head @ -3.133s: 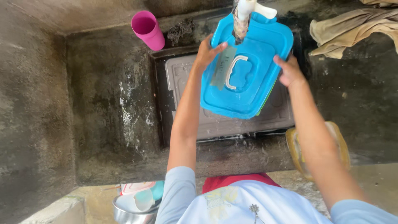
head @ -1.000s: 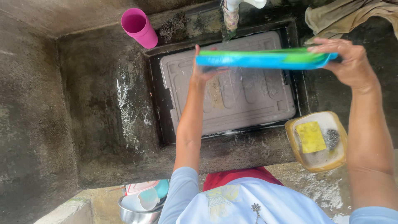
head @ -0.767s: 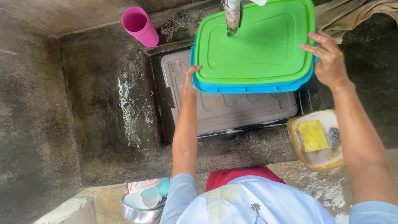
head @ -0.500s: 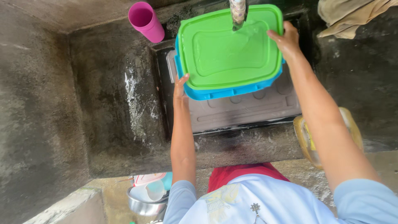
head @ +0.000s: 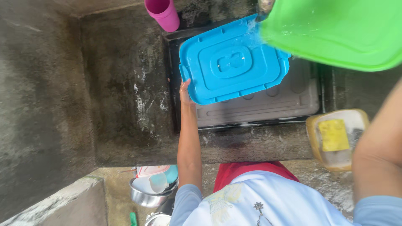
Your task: The person scrubs a translucent plastic container with a yellow sponge, rinses it under a tap, and sets it aside. They then scrub and rinse a green lid and a blue lid. Finally, they scrub a large grey plastic tray with the sponge.
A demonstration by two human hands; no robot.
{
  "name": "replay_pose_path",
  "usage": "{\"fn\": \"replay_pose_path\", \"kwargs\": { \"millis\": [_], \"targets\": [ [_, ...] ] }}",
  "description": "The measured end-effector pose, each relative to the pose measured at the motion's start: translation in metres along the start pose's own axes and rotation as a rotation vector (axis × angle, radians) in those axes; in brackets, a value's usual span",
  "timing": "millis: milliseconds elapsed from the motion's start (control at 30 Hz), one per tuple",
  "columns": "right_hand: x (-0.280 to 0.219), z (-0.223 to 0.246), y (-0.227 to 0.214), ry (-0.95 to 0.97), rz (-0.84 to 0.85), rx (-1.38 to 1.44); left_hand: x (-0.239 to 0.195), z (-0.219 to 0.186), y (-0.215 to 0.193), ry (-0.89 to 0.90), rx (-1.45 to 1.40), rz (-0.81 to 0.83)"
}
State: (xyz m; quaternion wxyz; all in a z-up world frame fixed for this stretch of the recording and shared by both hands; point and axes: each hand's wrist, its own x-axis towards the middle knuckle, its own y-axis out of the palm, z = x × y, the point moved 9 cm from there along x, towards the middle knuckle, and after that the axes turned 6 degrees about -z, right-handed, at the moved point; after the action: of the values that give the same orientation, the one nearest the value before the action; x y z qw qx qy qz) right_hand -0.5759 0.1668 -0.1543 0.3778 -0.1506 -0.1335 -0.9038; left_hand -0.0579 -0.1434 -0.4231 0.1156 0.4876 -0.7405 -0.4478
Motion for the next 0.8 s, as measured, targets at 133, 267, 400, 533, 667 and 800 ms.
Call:
{"fn": "replay_pose_path", "kwargs": {
  "millis": [133,267,400,533,667,800],
  "targets": [
    [-0.038,0.069,0.042,-0.201,0.089,-0.297,0.026,0.047,0.041,-0.073,0.034,0.113],
    [-0.078,0.186,0.067,-0.465,0.223,-0.587,0.042,0.105,0.079,-0.185,0.032,0.158],
    [-0.12,0.21,0.097,-0.634,0.268,-0.785,0.049,0.156,0.113,-0.325,-0.085,0.234],
    [-0.13,0.162,0.084,-0.511,0.148,-0.907,0.055,0.151,0.116,-0.284,-0.119,0.235],
    [-0.121,0.027,0.032,0.042,0.011,-0.231,0.047,0.115,0.109,-0.229,-0.178,0.264],
    [-0.061,-0.156,0.023,0.305,-0.108,-0.308,0.04,0.058,0.096,0.024,0.032,0.22]
  ]
}}
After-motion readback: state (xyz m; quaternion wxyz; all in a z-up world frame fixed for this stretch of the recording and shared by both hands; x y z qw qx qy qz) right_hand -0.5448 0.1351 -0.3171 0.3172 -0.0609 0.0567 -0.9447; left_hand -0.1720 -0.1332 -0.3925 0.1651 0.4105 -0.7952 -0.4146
